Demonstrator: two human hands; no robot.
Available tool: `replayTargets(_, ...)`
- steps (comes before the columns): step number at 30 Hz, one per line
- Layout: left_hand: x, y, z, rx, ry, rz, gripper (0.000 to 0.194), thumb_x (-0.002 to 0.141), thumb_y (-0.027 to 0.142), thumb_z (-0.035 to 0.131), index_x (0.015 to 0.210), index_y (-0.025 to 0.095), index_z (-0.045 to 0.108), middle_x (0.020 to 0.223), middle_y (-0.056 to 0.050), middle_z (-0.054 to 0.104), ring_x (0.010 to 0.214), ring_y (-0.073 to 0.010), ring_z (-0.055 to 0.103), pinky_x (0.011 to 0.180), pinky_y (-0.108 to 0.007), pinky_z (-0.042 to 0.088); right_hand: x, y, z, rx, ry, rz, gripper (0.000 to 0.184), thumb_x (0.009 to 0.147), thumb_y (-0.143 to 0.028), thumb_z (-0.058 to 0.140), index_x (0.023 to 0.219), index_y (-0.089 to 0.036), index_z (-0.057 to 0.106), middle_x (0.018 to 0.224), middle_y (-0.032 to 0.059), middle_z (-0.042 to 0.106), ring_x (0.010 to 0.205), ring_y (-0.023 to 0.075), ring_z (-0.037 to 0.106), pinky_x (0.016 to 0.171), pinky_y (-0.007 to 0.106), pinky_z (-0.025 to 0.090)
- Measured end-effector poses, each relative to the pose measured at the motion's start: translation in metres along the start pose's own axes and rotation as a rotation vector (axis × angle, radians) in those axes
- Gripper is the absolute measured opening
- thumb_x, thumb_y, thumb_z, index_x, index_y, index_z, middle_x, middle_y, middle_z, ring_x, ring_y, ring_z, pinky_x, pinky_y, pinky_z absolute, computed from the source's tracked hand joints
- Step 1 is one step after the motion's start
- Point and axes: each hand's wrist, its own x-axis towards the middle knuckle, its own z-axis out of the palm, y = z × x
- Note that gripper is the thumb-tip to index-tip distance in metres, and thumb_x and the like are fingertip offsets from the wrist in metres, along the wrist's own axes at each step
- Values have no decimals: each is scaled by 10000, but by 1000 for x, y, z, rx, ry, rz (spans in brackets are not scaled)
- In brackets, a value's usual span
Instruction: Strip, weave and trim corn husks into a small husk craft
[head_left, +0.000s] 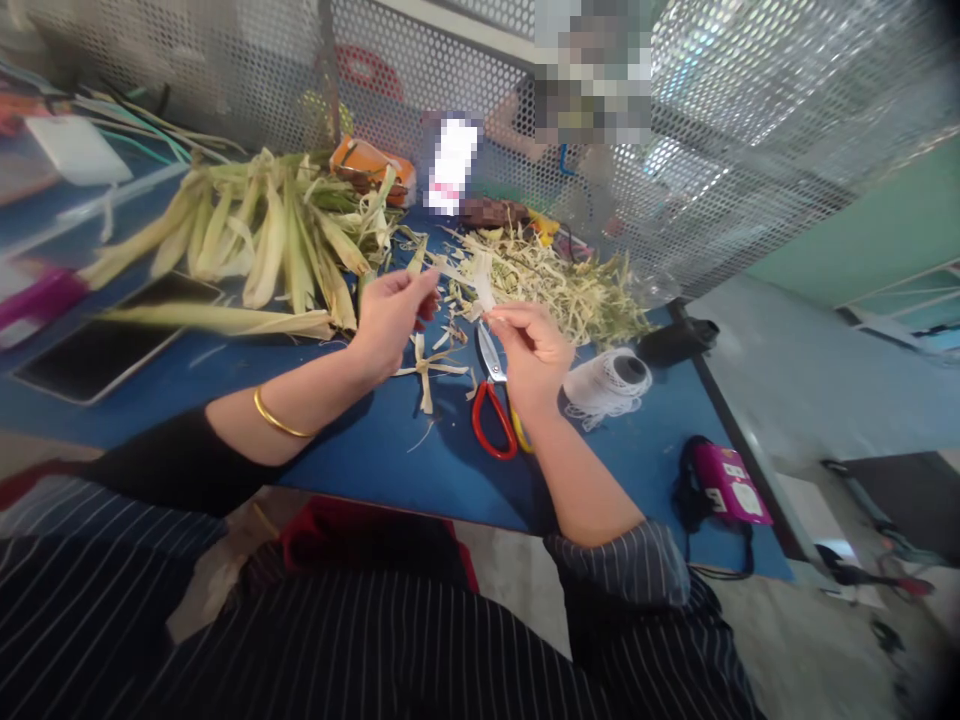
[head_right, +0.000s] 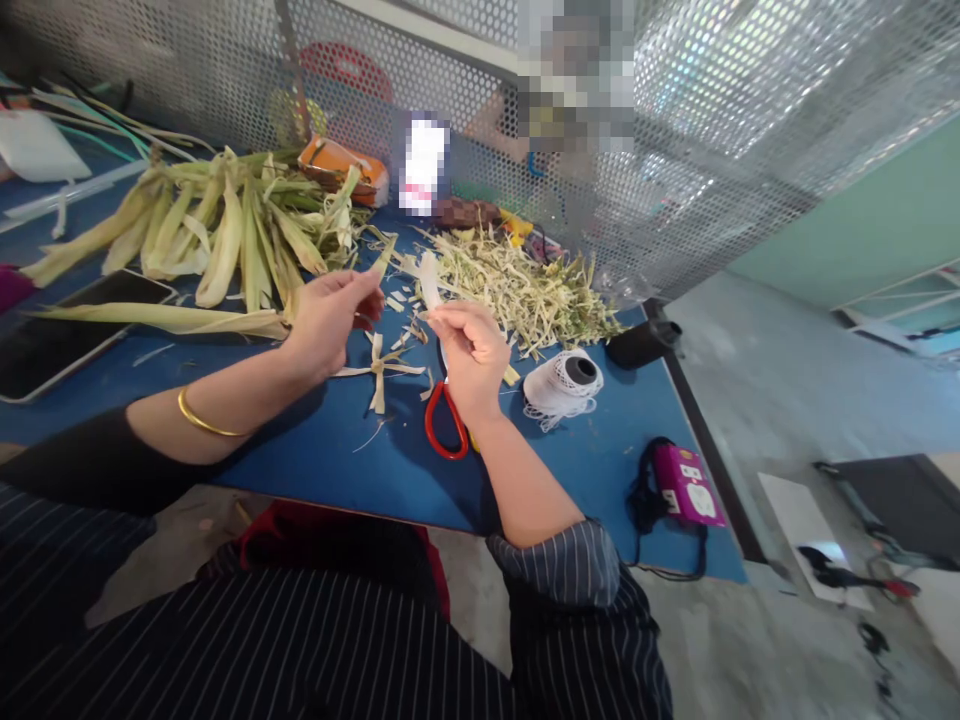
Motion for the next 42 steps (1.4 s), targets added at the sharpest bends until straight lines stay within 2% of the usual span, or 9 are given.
replayTargets(3, -15, -6, 5, 53, -292, -180, 350, 741, 495, 724, 664, 157, 671, 653, -67, 660, 575, -120, 591, 499, -216, 414, -3, -2, 0, -42, -55, -44, 79, 873, -255, 630, 845, -241, 703, 942, 28, 696, 927, 168, 664, 876, 379, 559)
replayTargets(5, -18, -10, 6, -12, -386, -303, 333, 714, 484, 753, 721, 155, 702, 727, -90, 693, 638, -147, 635, 542, -234, 462, -5, -3, 0, -49, -84, -100, 91, 880, -247, 624, 854, -245, 711, 940, 28, 698, 915, 163, 663, 862, 368, 558)
replayTargets(8, -14, -13, 4, -129, -324, -362, 262, 671, 382, 808, 747, 153, 703, 745, -72, 691, 646, -131, 631, 559, -227, 472, -8, -3, 1, -96, -134, -154, 95, 881, -256, 628, 888, -266, 723, 960, 23, 699, 932, 166, 660, 877, 374, 549)
replayTargets(11, -12, -10, 3, -148, -206, -323, 213, 646, 283, 822, 727, 150, 676, 711, -28, 659, 614, -95, 598, 540, -202, 446, -9, -5, 1, -144, -173, -176, 107, 887, -261, 622, 907, -283, 725, 982, 21, 700, 946, 167, 660, 881, 379, 549)
replayTargets(13, -13, -7, 4, -142, -187, -270, 209, 644, 253, 819, 707, 158, 644, 680, -2, 631, 603, -86, 589, 555, -203, 452, -9, -6, 1, -153, -178, -193, 111, 889, -251, 618, 901, -279, 725, 976, 24, 700, 942, 165, 662, 877, 376, 552)
replayTargets(21, -16, -8, 5, -126, -218, -131, 158, 693, 221, 778, 719, 172, 630, 669, 20, 611, 594, -71, 572, 574, -203, 459, -10, -9, 1, -161, -175, -253, 115, 893, -224, 612, 907, -268, 717, 974, 31, 703, 936, 158, 668, 864, 357, 562)
replayTargets(28, -13, -7, 4, -143, -263, -174, 225, 663, 299, 809, 724, 161, 642, 682, 2, 624, 614, -88, 584, 574, -215, 461, -11, -9, 1, -160, -208, -223, 118, 903, -241, 596, 900, -267, 711, 987, 34, 699, 960, 167, 660, 894, 378, 552)
replayTargets(35, -12, -10, 5, -156, -223, -171, 216, 635, 215, 810, 679, 159, 607, 625, 22, 603, 568, -79, 564, 567, -213, 458, -11, -9, 2, -133, -203, -274, 117, 898, -209, 601, 903, -252, 710, 974, 43, 698, 938, 154, 664, 857, 349, 563)
replayTargets(42, -11, -8, 3, -133, -244, -188, 245, 620, 250, 835, 684, 147, 623, 639, 21, 615, 586, -72, 566, 573, -199, 452, -12, -5, 4, -117, -203, -314, 114, 888, -207, 619, 898, -262, 719, 953, 29, 685, 906, 150, 663, 802, 338, 567)
